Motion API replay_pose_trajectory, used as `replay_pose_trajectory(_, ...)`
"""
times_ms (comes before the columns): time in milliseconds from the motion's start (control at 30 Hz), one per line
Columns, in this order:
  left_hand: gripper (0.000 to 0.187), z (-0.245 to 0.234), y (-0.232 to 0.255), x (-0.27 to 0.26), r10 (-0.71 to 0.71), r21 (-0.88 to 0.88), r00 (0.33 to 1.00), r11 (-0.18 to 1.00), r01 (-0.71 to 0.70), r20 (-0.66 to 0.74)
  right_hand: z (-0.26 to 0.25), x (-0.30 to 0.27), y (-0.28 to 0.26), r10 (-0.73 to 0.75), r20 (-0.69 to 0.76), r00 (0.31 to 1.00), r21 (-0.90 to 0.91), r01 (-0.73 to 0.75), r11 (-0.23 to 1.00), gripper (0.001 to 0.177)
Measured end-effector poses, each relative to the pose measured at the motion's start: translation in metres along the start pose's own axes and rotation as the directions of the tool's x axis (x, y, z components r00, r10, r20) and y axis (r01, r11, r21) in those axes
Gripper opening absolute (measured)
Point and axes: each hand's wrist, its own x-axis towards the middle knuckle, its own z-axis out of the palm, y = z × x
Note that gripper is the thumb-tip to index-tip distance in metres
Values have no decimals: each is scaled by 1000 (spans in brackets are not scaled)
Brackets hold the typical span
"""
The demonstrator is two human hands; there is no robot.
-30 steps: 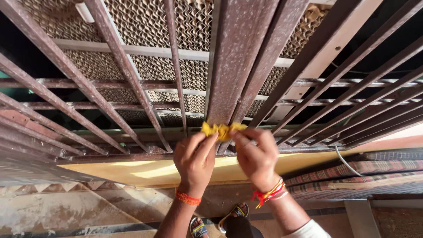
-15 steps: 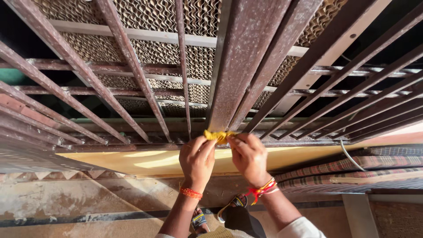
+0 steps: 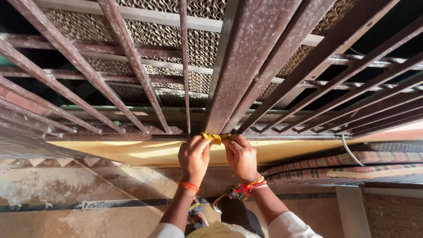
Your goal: The person cleans the metal bars of a window grille by hand using a yellow cloth, wiping individual bars and tying the cloth to one of them.
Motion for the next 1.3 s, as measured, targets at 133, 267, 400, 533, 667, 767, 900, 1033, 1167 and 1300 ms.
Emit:
replay_pose_trajectory(133,18,-10,14,12,67,-1,993,998,-68,-93,-15,12,-3,-69,-75,995,25,71,997,23)
replay_pose_trajectory(267,13,-16,19,20,97,-20,986,995,-101,-135,-18,17,-5,-91,-151,984,23,95,995,21)
replay_pose_trajectory(400,10,4,-5,-1,56,24,998,998,-55,-41,12,-5,15,-50,-55,997,11,50,999,22)
replay_pose_trajectory(533,9,43,-32,-39,-193,-53,981,980,192,-23,47,-37,35,113,44,993,10,-114,993,23)
replay_pose_trajectory(667,10,86,-41,-59,-655,-207,751,725,656,84,73,-60,43,578,38,815,195,-573,796,18)
replay_pose_trajectory(767,13,94,-42,-61,-695,-302,702,643,704,158,92,-69,50,824,160,543,554,-741,381,16)
replay_pose_trajectory(900,10,79,-46,-56,-723,-532,673,514,673,153,107,-64,40,852,360,380,785,-618,-56,18)
replay_pose_trajectory(1033,12,47,-60,-49,-706,-622,708,540,568,34,114,-47,-1,800,426,423,784,-614,-93,20)
replay_pose_trajectory(1167,13,32,-67,-52,-729,-738,682,433,518,50,87,-43,-47,663,329,673,722,-632,283,37)
replay_pose_trajectory(1300,15,41,-74,-49,-726,-808,674,312,499,136,37,-35,-74,85,106,991,338,-116,934,67)
